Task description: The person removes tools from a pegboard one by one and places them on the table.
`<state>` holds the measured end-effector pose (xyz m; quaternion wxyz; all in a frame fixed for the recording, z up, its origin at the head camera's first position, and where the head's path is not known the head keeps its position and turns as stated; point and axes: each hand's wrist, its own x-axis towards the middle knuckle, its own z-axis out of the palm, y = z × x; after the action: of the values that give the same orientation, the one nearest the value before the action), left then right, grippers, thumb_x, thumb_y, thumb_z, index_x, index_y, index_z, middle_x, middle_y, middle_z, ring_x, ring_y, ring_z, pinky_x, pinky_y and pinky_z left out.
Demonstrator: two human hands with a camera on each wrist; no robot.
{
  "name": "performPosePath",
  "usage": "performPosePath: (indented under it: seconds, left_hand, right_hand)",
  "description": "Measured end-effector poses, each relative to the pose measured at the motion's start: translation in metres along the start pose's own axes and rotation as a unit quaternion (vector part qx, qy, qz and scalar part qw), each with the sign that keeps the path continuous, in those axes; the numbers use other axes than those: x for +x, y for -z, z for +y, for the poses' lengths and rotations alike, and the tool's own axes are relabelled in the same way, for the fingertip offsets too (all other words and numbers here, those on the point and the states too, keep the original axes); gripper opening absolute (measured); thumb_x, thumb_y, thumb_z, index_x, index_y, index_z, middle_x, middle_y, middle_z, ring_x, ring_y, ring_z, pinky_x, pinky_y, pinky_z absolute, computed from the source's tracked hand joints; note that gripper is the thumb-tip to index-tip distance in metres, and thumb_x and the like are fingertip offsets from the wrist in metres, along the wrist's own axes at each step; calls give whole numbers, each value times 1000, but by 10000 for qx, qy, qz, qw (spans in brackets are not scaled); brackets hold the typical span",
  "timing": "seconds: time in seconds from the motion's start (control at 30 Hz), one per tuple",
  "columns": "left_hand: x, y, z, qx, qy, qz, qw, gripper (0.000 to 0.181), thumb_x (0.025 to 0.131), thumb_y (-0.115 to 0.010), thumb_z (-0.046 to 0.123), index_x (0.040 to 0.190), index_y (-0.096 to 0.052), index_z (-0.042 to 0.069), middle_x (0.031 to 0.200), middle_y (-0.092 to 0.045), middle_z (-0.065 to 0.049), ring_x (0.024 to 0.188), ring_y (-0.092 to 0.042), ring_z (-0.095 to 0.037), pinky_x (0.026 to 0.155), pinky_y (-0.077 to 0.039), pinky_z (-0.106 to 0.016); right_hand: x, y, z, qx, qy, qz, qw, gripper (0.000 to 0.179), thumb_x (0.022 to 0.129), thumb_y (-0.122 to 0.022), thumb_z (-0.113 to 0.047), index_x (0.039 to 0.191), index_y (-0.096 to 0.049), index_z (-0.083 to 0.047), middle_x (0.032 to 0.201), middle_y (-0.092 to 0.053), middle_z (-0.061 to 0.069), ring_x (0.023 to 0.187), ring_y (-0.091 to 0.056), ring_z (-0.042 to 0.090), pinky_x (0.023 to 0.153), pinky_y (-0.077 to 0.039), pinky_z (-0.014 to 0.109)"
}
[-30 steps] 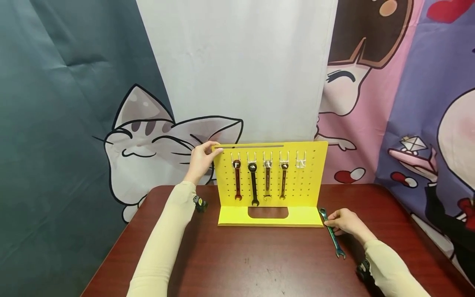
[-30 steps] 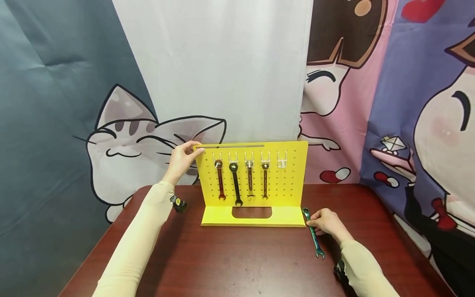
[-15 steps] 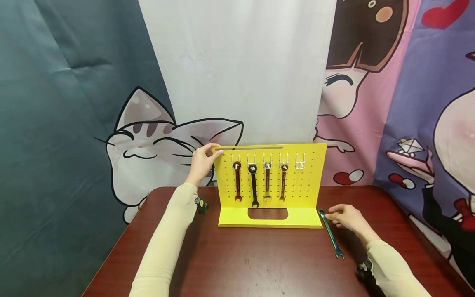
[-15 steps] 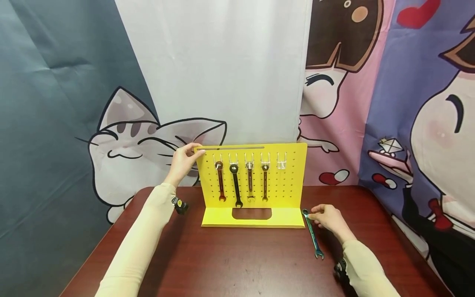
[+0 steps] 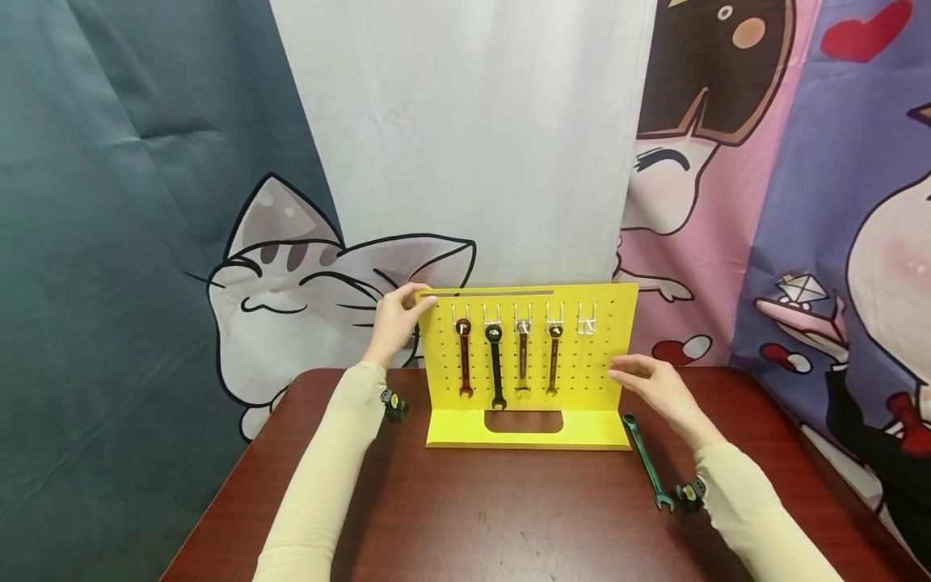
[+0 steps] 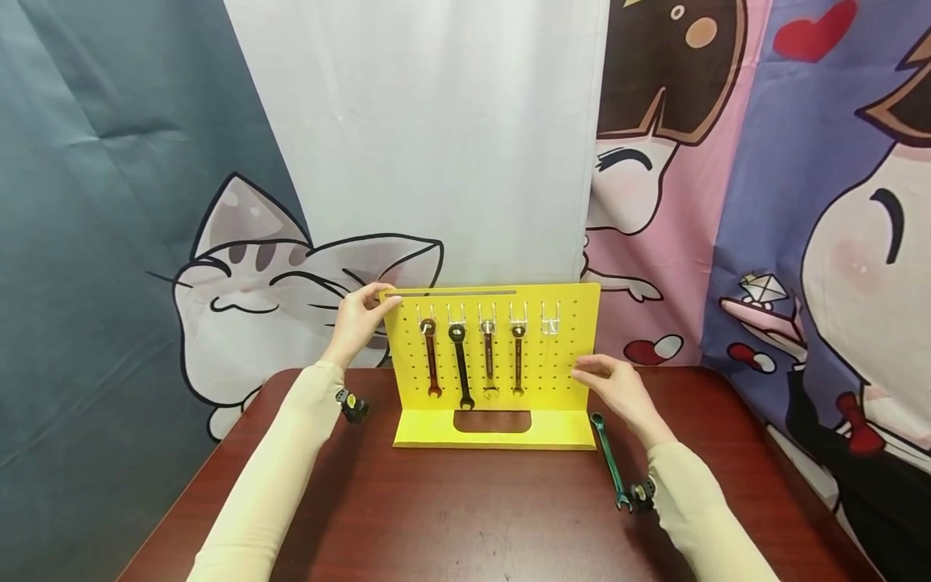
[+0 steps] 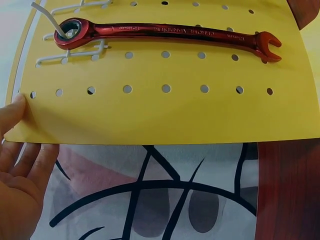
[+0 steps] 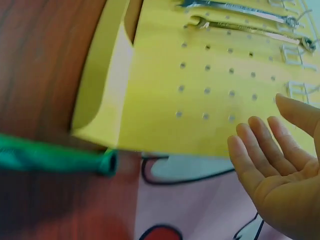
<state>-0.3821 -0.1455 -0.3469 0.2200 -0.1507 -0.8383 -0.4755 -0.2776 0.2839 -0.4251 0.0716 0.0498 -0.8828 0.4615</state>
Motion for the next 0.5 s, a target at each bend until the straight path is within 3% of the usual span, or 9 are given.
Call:
performPosePath:
  seconds: [0.23,0.5]
  left_hand:
    - [-1,3,0,-87,-2,27,10000,29,94,-73,33,116,-73,13,89,-66,-10,73,-56,-24,65,-44,-33]
    - [-1,0,-1,-66,79,8,9999,30,93,-74,34,117,-73,14,92,-68,-7,74,-57,-20,66,-45,-31]
  right_hand:
    - [19,-30,-19,616,153,-300,9975,47,98,-69,-29,136,-61,-2,131,-64,17,123,-58,35,103,-42,52]
    - [31,-58,-20,1110,166,-409,9928,48,97,-70,-33,135,-62,-6,132,-64,14,122,-58,31,101,-44,47]
